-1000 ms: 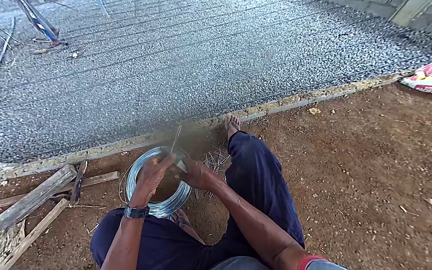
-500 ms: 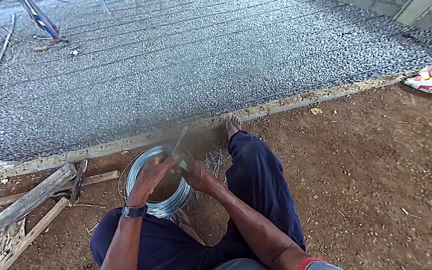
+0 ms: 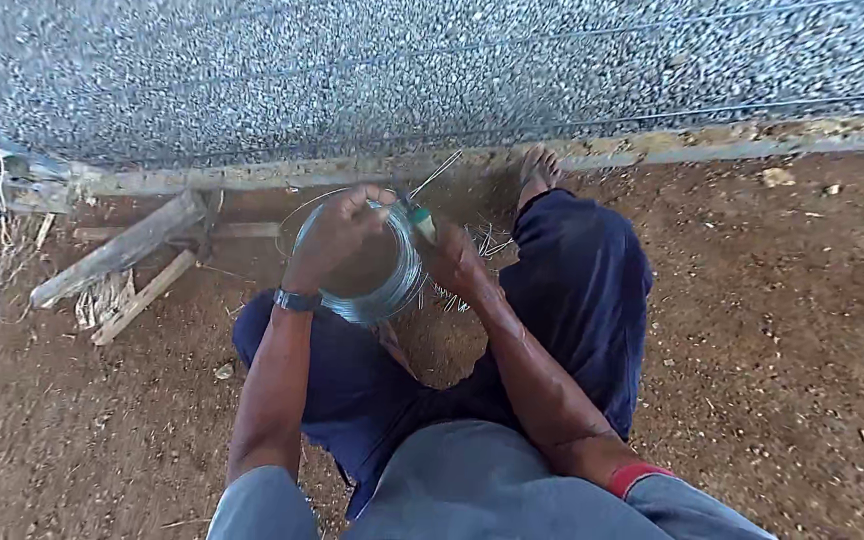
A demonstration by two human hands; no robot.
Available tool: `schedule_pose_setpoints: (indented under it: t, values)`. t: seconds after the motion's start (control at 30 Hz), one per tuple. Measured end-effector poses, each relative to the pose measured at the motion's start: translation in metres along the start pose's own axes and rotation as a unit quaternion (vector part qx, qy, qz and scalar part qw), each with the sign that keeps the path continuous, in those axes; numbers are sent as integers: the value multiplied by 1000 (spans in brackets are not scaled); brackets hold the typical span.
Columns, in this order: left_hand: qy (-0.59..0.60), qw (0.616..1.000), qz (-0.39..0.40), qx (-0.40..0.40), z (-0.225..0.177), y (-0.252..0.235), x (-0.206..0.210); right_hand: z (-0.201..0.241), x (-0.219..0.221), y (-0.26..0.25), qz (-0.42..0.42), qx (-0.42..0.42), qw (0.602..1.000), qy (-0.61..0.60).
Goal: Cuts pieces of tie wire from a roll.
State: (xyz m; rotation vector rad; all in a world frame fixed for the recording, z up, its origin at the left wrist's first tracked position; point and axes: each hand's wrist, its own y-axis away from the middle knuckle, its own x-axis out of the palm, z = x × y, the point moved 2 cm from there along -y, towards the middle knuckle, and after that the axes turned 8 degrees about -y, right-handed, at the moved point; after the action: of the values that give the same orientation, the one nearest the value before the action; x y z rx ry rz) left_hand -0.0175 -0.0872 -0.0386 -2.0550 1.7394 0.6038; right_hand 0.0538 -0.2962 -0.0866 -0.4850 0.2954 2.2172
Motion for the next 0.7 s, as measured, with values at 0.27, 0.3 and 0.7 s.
schedule_pose_setpoints:
  t: [0.27,0.3,0.7]
  values:
    - [9,999,-37,16,-15,27,6,0,-1,-6,-4,-11,1000,10]
    - [10,999,-40,10,-15,30,6,0,-2,-8,-1,-11,1000,8]
    - [-50,998,-25,7,-4,-9,3,-3,-3,-22,27,-8,999,-24]
